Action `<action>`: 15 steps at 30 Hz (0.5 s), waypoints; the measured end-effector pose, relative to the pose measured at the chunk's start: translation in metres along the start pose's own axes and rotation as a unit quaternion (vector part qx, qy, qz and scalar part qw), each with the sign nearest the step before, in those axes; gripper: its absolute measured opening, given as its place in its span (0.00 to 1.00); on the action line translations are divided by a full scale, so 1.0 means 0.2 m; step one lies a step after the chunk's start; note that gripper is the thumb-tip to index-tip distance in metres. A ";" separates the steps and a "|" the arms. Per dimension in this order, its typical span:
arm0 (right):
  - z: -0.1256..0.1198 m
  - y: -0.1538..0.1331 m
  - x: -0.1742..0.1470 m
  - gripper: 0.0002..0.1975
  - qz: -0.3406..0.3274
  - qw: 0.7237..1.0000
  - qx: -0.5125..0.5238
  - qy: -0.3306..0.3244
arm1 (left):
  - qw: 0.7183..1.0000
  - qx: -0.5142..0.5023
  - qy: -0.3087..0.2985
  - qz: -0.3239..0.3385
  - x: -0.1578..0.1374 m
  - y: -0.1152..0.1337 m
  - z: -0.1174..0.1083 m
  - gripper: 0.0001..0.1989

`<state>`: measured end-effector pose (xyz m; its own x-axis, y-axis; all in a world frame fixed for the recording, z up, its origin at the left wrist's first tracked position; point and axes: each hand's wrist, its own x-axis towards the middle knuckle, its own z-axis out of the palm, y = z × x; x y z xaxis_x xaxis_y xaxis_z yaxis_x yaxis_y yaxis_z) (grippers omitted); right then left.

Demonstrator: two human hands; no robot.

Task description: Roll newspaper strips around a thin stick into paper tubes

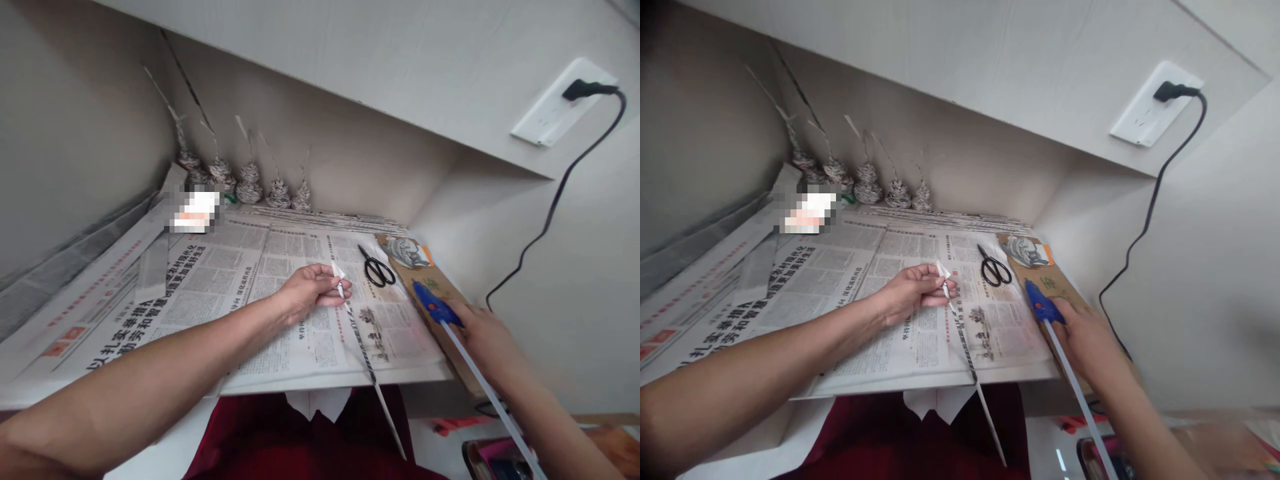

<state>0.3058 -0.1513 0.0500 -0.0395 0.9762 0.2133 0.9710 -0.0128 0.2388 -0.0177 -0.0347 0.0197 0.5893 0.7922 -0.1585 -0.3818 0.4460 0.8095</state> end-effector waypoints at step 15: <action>0.30 0.42 0.10 0.26 -0.023 0.999 -0.045 0.016 | 0.999 -0.028 -0.010 -0.014 0.03 0.00 -0.04 0.05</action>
<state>0.4008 -0.1193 0.0178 -0.0930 0.9689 0.2292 0.9426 0.0115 0.3336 -0.0201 -0.0277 0.0141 0.6139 0.7710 -0.1696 -0.4039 0.4914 0.7716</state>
